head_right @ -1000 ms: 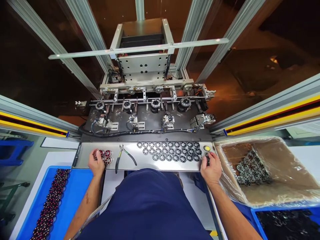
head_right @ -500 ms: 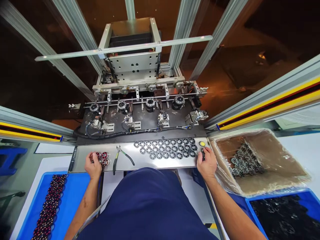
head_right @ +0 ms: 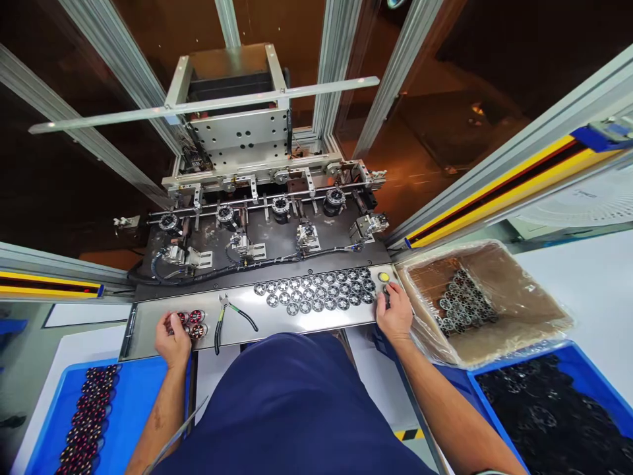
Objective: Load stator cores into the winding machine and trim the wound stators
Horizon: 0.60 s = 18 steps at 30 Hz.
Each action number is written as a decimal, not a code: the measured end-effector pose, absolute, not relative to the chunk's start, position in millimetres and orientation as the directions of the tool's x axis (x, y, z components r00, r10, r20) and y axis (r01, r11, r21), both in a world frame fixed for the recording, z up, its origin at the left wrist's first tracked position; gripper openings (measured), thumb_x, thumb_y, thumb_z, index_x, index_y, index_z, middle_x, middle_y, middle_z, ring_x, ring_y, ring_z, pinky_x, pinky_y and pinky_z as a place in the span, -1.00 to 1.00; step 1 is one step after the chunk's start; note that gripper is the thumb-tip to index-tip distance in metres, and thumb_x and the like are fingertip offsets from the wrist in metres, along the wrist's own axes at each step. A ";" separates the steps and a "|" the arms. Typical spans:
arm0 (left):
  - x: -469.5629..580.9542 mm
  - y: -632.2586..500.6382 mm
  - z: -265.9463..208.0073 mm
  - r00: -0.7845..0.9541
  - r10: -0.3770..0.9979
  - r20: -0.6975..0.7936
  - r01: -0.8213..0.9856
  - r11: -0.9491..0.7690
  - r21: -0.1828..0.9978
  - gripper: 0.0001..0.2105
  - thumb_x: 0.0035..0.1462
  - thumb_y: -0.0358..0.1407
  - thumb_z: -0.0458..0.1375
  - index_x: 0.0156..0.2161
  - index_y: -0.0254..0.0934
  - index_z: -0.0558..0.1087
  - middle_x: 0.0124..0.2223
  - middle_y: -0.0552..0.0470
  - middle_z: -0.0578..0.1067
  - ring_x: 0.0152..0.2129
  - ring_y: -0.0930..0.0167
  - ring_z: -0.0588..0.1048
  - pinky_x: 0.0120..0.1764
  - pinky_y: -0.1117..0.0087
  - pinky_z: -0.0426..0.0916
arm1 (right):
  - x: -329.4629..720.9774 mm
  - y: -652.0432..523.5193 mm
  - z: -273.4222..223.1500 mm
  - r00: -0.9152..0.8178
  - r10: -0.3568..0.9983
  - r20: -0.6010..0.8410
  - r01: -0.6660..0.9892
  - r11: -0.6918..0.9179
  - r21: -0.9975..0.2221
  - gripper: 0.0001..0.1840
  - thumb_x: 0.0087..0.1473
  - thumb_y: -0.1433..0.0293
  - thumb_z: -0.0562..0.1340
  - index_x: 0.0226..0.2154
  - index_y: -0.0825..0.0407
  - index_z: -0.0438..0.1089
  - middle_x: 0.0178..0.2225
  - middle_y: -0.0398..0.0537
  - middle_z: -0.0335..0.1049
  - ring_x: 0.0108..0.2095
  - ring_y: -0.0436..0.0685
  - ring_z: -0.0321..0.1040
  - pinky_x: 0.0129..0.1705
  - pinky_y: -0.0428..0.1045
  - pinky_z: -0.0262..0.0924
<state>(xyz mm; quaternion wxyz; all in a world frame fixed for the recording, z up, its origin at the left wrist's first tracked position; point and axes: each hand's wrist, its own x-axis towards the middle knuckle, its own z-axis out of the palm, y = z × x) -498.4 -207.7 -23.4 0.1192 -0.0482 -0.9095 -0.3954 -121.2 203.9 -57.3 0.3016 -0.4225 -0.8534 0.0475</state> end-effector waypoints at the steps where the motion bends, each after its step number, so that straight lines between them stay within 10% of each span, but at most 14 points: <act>1: -498.5 -207.7 -23.4 -0.967 -0.007 0.255 0.182 0.682 0.708 -0.58 0.24 -0.04 0.00 0.02 -0.31 0.44 -0.10 -0.20 0.56 -0.15 0.21 0.55 0.02 0.14 0.41 | -121.4 203.9 -56.6 -0.461 0.751 0.472 0.692 0.637 -0.338 -0.67 0.16 0.27 0.10 -0.15 0.12 0.42 -0.09 0.21 0.44 -0.06 0.28 0.38 0.04 0.20 0.32; 18: -498.2 -209.1 -29.4 -0.968 -0.039 0.248 0.160 0.665 0.730 -0.64 0.30 -0.08 0.10 0.01 -0.32 0.44 -0.08 -0.08 0.54 -0.19 0.33 0.54 -0.07 0.14 0.46 | -128.0 199.8 -48.3 -0.456 0.744 0.488 0.663 0.650 -0.372 -0.61 0.16 0.15 0.09 -0.23 0.13 0.43 -0.20 0.24 0.43 -0.14 0.34 0.38 -0.04 0.24 0.30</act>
